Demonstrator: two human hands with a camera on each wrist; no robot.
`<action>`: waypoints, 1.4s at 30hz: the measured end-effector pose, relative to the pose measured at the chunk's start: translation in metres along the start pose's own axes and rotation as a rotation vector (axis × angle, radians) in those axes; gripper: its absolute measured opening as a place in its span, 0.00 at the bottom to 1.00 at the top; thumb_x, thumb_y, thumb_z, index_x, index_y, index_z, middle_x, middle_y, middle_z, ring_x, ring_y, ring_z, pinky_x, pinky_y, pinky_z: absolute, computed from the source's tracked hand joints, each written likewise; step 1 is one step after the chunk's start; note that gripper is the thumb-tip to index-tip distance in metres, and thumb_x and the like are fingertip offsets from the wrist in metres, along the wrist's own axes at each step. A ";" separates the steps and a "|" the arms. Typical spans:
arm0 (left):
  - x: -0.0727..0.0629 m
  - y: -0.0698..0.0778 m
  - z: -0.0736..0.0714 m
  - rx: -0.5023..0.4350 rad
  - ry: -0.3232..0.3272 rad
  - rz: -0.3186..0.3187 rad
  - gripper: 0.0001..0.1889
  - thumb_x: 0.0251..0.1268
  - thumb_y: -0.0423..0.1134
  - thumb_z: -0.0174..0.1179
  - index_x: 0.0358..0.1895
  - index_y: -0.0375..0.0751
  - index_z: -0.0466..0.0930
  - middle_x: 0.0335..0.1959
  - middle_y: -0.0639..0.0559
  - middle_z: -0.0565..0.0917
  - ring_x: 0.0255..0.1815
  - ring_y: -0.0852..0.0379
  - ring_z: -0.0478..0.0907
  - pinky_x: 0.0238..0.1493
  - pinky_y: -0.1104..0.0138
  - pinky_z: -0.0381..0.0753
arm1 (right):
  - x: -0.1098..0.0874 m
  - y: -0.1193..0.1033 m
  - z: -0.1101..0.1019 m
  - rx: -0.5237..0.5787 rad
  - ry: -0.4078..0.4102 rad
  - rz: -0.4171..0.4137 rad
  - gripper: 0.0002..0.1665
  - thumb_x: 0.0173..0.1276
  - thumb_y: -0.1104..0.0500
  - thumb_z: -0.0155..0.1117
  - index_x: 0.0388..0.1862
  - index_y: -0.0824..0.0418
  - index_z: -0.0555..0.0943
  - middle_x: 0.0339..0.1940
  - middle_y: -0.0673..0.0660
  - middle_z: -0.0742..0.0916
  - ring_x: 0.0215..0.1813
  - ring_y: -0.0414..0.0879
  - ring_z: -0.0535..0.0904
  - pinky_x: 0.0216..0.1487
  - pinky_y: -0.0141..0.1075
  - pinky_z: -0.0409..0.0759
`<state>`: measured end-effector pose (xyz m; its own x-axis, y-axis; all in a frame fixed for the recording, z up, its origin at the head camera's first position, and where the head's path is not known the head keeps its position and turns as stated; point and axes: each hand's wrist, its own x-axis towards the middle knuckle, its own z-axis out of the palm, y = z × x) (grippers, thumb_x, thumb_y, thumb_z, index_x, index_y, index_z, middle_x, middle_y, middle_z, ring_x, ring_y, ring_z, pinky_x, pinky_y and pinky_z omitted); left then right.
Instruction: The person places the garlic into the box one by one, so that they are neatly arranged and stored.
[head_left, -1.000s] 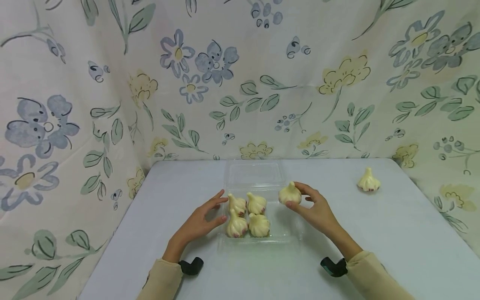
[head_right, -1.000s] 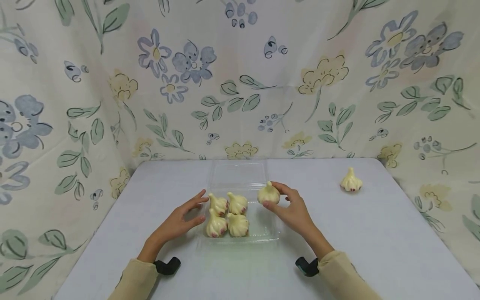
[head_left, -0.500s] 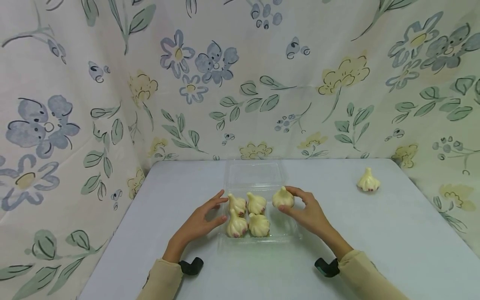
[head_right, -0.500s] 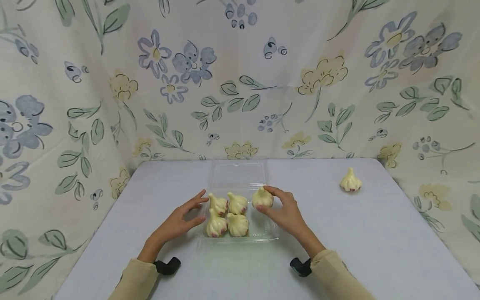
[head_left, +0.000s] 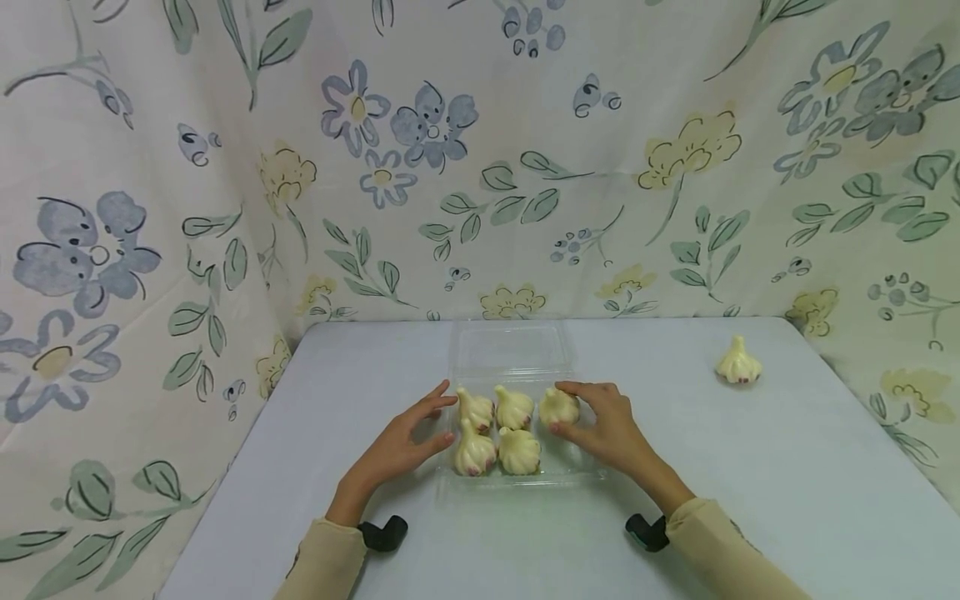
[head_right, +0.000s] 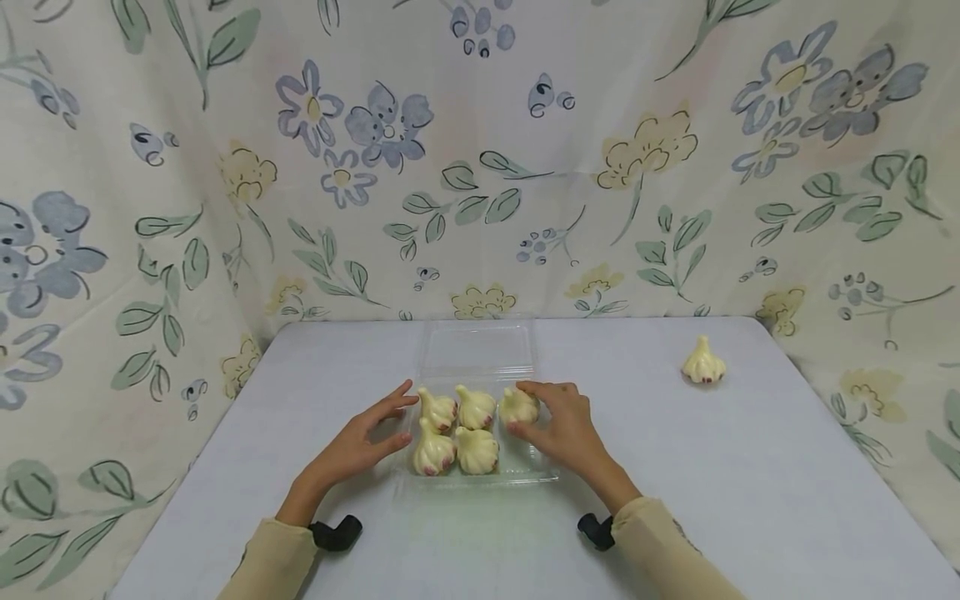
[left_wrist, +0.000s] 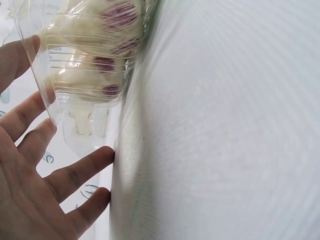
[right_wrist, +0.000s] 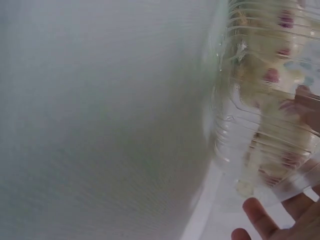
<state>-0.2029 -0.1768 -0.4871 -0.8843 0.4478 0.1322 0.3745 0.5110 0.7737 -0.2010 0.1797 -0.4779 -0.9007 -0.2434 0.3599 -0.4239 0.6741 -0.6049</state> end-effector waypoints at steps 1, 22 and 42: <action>0.000 0.000 0.000 0.001 0.001 -0.002 0.30 0.71 0.51 0.64 0.74 0.58 0.69 0.84 0.57 0.54 0.73 0.41 0.73 0.73 0.35 0.63 | 0.000 0.000 0.000 -0.014 -0.001 -0.006 0.36 0.57 0.48 0.81 0.63 0.55 0.82 0.59 0.57 0.88 0.59 0.60 0.76 0.54 0.56 0.65; 0.000 -0.001 0.001 -0.003 0.001 -0.004 0.30 0.71 0.51 0.64 0.74 0.59 0.69 0.84 0.58 0.54 0.73 0.41 0.72 0.73 0.35 0.62 | 0.007 -0.009 0.004 -0.172 -0.040 0.001 0.37 0.53 0.45 0.82 0.60 0.57 0.84 0.47 0.56 0.86 0.49 0.57 0.73 0.47 0.53 0.69; 0.000 0.000 0.001 -0.006 -0.007 -0.030 0.30 0.70 0.53 0.64 0.74 0.62 0.69 0.84 0.63 0.53 0.74 0.43 0.71 0.74 0.36 0.63 | 0.008 -0.011 0.009 -0.193 -0.072 0.068 0.36 0.56 0.45 0.81 0.62 0.55 0.83 0.55 0.56 0.88 0.53 0.56 0.74 0.48 0.50 0.66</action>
<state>-0.2030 -0.1764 -0.4878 -0.8930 0.4376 0.1051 0.3466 0.5199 0.7807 -0.2045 0.1636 -0.4748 -0.9341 -0.2368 0.2671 -0.3416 0.8100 -0.4767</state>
